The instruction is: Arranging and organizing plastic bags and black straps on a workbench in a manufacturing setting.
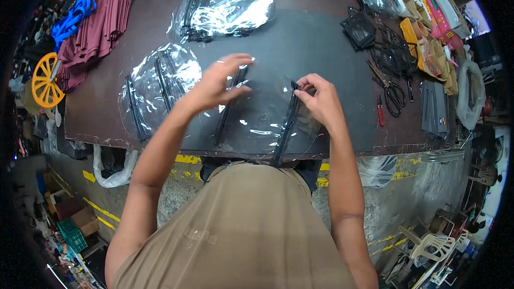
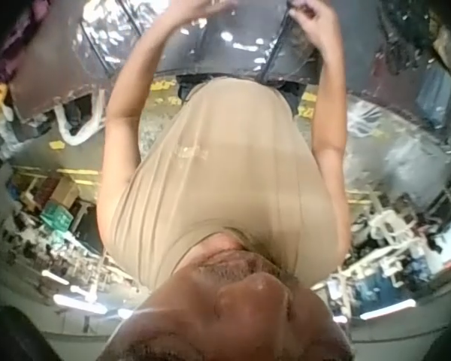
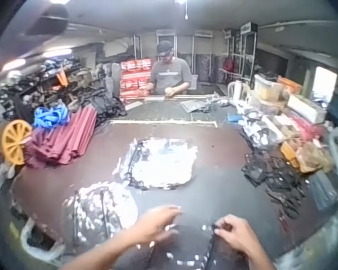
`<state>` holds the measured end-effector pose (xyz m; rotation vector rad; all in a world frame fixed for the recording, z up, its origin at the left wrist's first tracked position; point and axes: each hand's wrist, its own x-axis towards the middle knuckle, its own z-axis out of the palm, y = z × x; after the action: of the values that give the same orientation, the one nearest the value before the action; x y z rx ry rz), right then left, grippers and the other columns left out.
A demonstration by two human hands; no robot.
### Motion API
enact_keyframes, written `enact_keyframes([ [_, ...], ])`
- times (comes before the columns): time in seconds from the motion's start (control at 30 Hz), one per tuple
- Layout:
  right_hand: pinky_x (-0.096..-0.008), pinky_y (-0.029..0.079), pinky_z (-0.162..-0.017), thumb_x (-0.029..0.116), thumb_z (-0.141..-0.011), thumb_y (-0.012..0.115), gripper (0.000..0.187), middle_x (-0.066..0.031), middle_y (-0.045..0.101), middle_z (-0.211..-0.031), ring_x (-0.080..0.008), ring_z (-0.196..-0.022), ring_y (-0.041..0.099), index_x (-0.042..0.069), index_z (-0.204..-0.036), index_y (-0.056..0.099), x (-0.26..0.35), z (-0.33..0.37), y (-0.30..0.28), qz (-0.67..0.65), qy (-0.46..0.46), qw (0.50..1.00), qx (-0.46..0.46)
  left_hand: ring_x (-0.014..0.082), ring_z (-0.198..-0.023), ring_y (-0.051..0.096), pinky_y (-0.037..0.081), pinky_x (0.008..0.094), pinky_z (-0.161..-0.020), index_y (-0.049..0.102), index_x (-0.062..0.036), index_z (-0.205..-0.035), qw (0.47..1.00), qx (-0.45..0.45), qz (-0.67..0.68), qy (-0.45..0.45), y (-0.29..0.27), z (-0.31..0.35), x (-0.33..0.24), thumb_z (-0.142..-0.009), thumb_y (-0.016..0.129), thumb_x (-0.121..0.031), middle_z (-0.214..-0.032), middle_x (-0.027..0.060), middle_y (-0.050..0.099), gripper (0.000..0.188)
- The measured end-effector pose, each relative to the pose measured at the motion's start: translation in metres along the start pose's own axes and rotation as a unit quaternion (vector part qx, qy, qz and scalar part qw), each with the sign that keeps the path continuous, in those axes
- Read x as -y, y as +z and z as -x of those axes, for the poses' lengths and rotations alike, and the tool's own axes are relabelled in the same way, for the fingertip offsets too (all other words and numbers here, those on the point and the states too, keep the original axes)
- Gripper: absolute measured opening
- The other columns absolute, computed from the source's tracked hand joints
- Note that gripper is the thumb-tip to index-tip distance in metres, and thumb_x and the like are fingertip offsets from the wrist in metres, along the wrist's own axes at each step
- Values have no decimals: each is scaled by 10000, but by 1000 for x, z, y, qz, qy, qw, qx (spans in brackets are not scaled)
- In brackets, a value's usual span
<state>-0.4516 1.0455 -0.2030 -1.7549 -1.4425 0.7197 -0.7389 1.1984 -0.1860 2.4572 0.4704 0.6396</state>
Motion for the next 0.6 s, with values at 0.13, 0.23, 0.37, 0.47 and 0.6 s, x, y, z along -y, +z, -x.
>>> enact_keyframes([
  [0.13,-310,494,-708,130,-927,751,191,-114,776,-1207,-128,-749,586,-13,-988,641,18,18,-10,-43,33,995,79,325,-1401,546,359,568,-1217,666,-120,-1301,994,92,-31,51,46,-41,-30,-883,828,-209,-1311,90,678,456],
  [0.23,-298,509,-842,248,-1016,702,261,-115,748,-1298,-132,-904,618,-11,-1039,681,9,24,-14,-72,74,988,113,284,-1377,564,329,617,-1221,717,-129,-1101,982,142,-104,70,45,-52,-29,-905,795,-182,-1136,23,700,218],
  [0.37,-313,472,-1055,489,-1128,499,559,-119,678,-1438,-164,-1172,615,-24,-1149,721,-23,21,-13,-221,68,967,107,247,-1223,642,322,595,-1249,702,-130,-974,986,50,-108,119,18,-43,-43,-927,755,-129,-1014,1,686,71],
  [0.47,-390,443,-1162,539,-1125,467,619,-141,661,-1482,-268,-1330,624,-5,-1193,755,-37,25,-13,-209,65,970,102,248,-1075,694,345,569,-1249,684,-114,-960,994,92,7,66,-28,-25,-61,-929,745,-94,-981,19,689,70],
  [0.6,-423,433,-1165,379,-981,745,458,-149,669,-1455,-338,-1347,606,-11,-1220,743,-32,34,-2,0,-8,997,77,249,-1021,707,449,529,-1165,680,-69,-1016,999,22,-2,45,-106,8,-73,-879,780,0,-991,48,696,183],
])
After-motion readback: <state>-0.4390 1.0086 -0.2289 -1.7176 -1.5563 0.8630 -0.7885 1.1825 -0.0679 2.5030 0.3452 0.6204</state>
